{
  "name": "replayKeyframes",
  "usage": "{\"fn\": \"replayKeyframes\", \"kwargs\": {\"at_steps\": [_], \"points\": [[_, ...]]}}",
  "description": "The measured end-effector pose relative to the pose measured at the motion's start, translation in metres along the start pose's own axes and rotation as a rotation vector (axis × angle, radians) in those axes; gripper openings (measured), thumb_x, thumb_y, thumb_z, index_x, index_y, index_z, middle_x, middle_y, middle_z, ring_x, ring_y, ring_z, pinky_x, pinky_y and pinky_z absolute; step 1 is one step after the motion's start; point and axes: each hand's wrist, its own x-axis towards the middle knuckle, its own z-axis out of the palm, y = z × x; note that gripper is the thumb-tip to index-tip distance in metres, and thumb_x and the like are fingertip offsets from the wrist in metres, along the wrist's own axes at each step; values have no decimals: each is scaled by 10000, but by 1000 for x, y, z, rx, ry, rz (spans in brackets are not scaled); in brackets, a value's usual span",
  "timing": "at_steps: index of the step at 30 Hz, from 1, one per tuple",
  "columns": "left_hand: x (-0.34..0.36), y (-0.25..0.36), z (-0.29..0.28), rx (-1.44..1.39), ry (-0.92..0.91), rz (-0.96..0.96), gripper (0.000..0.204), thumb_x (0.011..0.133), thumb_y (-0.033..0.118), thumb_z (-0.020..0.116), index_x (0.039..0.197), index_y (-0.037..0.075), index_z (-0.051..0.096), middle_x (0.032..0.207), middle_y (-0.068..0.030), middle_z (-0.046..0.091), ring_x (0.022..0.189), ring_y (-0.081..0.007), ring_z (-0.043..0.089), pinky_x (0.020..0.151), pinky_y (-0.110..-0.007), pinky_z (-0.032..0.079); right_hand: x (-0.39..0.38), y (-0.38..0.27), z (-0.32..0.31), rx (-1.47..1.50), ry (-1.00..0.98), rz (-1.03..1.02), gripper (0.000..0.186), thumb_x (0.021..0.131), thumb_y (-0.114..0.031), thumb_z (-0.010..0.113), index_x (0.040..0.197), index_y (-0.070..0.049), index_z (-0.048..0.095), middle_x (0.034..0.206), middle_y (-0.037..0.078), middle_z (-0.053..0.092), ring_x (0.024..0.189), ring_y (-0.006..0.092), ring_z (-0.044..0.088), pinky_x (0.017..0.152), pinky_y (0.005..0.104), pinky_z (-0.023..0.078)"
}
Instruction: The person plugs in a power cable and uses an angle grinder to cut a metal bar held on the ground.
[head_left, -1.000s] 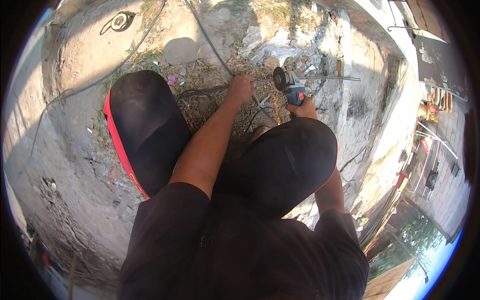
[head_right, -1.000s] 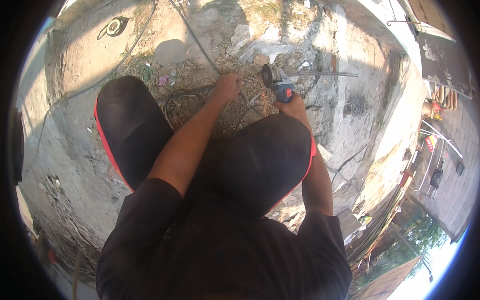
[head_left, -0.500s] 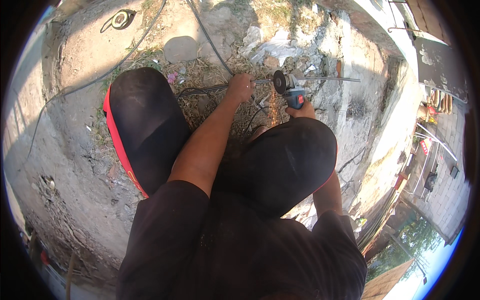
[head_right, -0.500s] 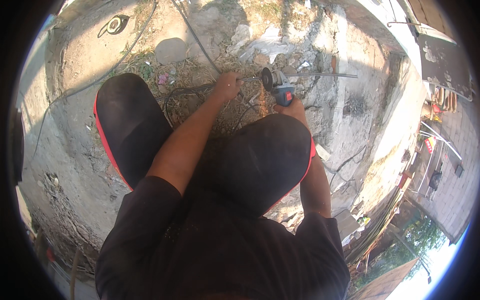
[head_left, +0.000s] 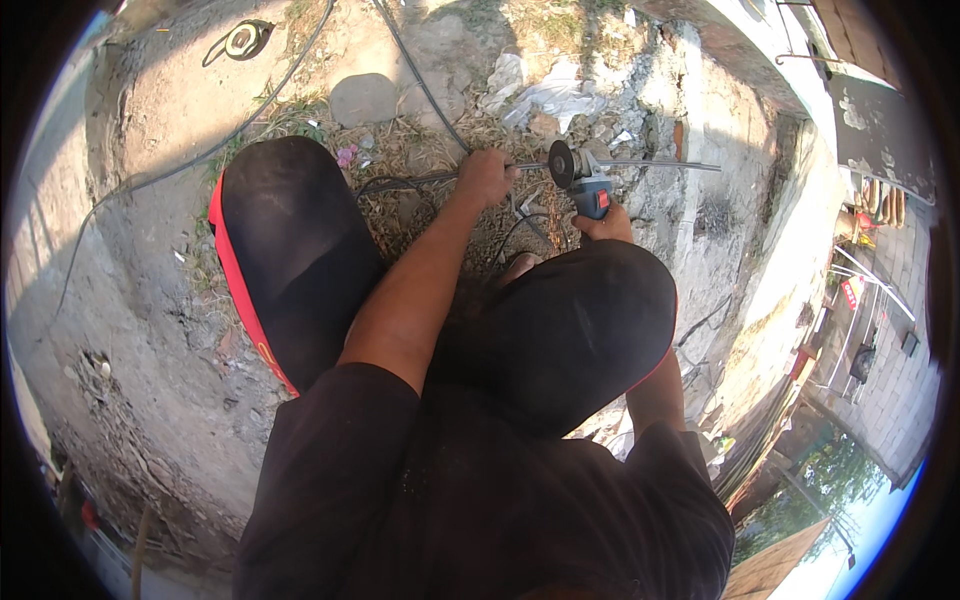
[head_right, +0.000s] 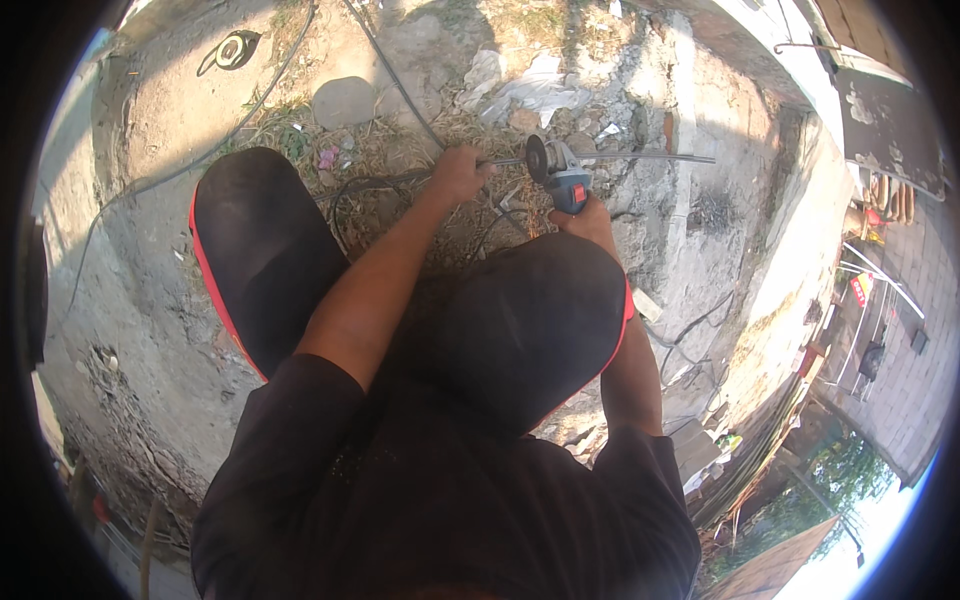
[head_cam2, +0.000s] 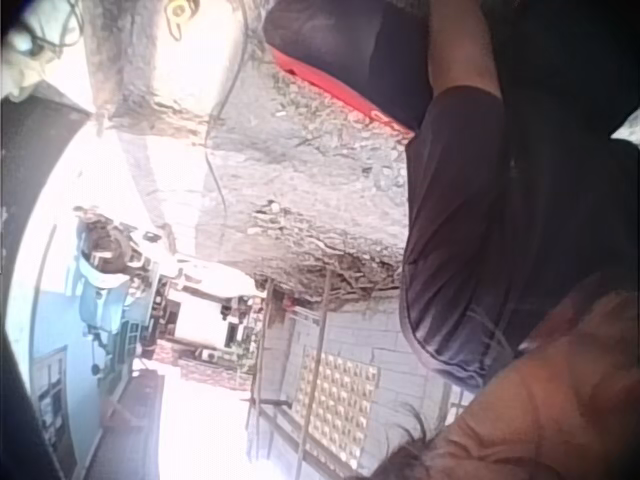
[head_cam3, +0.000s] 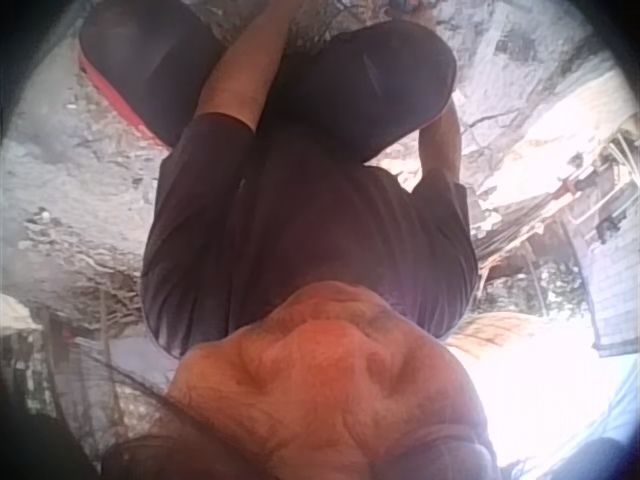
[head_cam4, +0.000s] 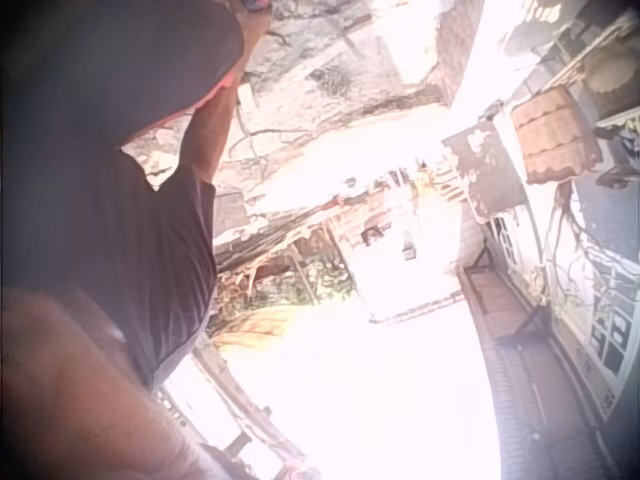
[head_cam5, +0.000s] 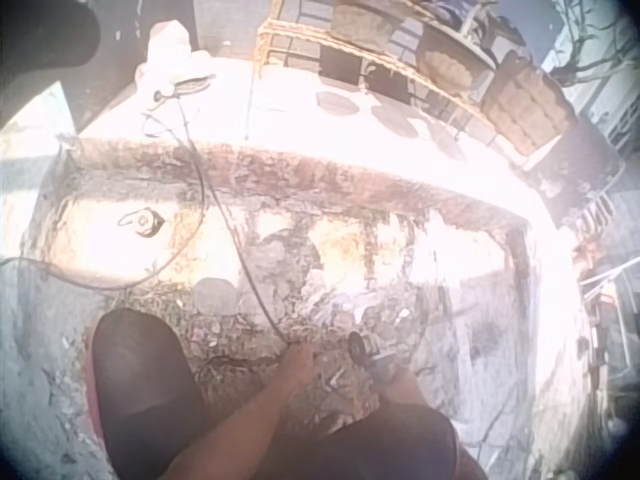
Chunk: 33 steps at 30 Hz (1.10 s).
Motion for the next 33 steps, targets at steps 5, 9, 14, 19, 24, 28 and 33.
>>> {"fn": "replayKeyframes", "kwargs": {"at_steps": [5, 9, 14, 19, 24, 28, 33], "points": [[-3, 0, 1, 6, 8, -10, 260, 894, 296, 696, 912, 39, 728, 876, -198, 706, 880, -385, 681, 820, -489, 521, 4, 8, 6, 31, 53, -83, 423, 659, -226, 806, 953, 43, 665, 812, 177, 701, 774, 281, 696, 729, 400, 519], [3, -2, 1, -24, 12, -24, 252, 901, 297, 689, 921, 49, 729, 863, -197, 702, 869, -385, 677, 808, -496, 516, -8, -3, 2, 13, 15, -42, 447, 691, -206, 756, 1017, 77, 638, 857, 210, 701, 840, 304, 696, 782, 402, 516], [1, -6, 8, 2, 43, 9, 219, 882, 276, 675, 941, 73, 732, 816, -184, 686, 807, -380, 667, 745, -482, 510, -6, -7, 2, 81, 51, -52, 428, 657, -236, 816, 956, 33, 671, 806, 160, 698, 733, 271, 683, 706, 394, 516], [-3, -2, 3, 13, 30, 24, 210, 892, 273, 662, 931, 75, 721, 847, -185, 686, 832, -377, 665, 759, -490, 504, -3, -16, -4, 60, -4, -9, 443, 657, -237, 821, 973, 35, 669, 813, 159, 696, 753, 263, 678, 723, 389, 510], [-6, 2, 1, 38, 72, 51, 228, 928, 274, 646, 868, 58, 685, 809, -164, 691, 822, -375, 669, 780, -499, 498, -1, -16, -5, 55, 13, -11, 458, 654, -239, 826, 984, 39, 671, 847, 165, 699, 784, 266, 679, 754, 388, 512], [-3, 4, -1, 36, 62, 12, 239, 904, 292, 663, 912, 59, 712, 848, -182, 686, 832, -389, 654, 774, -498, 497, -4, -18, -9, 64, -12, -7, 467, 648, -247, 830, 984, 38, 676, 862, 165, 704, 801, 269, 684, 769, 385, 517], [-6, 2, 2, 48, 119, 72, 233, 907, 283, 657, 915, 57, 711, 842, -188, 683, 830, -391, 655, 768, -500, 496, 0, -4, -7, 10, 20, -63, 478, 646, -259, 826, 988, 40, 677, 864, 169, 708, 809, 273, 690, 777, 383, 519]]}}
